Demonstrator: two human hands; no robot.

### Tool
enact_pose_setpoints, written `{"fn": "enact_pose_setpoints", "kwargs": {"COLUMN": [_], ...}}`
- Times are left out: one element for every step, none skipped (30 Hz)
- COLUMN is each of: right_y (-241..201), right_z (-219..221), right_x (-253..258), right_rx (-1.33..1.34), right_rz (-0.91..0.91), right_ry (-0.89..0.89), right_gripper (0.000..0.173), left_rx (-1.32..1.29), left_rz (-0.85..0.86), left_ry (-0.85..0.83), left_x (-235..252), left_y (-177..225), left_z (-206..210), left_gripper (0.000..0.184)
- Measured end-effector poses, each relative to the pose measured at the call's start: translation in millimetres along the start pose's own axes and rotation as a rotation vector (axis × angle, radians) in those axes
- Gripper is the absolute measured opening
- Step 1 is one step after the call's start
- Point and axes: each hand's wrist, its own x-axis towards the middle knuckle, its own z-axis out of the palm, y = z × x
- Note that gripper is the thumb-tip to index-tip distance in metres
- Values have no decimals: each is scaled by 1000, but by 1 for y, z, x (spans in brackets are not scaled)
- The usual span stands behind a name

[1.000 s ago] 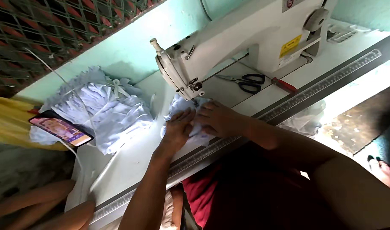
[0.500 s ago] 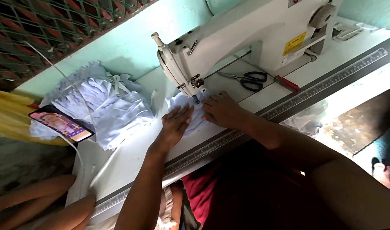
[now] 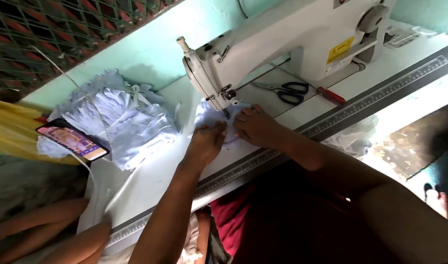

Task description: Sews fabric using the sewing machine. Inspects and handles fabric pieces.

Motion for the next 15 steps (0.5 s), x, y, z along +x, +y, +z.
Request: {"fn": "enact_pose_setpoints", "kwargs": {"right_y": [1,2,3,5,6,5,1,-6,-15,-25,-36,-48,-58,-65,-70], "right_z": [0,1,1,1,1,-1,-3,-6,-7,-5,-1,4,8,11,14], "right_x": [0,0,0,0,0,0,0,1,2,4,6,9,12,15,18], "right_rx": [3,5,8,7,6,3,-1,-1,4,7,24,41,62,75,79], "right_rz": [27,47,65,77,88,104,114,114,95,58,25,5,7,20,43], "right_ry": [-2,-2,-11,-20,-26,-32,-23,-8,20,59,76,50,-2,-55,-96], "right_gripper": [41,42,43,44,46,46,44,41,37,34,33,35,40,46,52], "left_rx": [8,11,12,4,-20,-56,-103,-145,-176,-182,-173,-179,-195,-213,-232], "left_rz": [-11,-30,-50,-70,-91,-113,-133,-132,-109,-54,24,99,147,168,172], "left_ry": [-24,-45,-61,-76,-94,-118,-149,-159,-137,-81,-15,46,72,63,34], "left_x": [2,5,7,9,11,13,15,17,19,21,23,25,26,26,25], "left_y": [4,8,12,15,17,16,13,5,-6,-22,-41,-58,-70,-76,-77], "left_z": [-3,-5,-8,-10,-13,-18,-25,-33,-38,-40,-38,-34,-30,-27,-24], "left_gripper": [40,39,38,37,37,36,35,32,30,29,30,31,32,33,32]}}
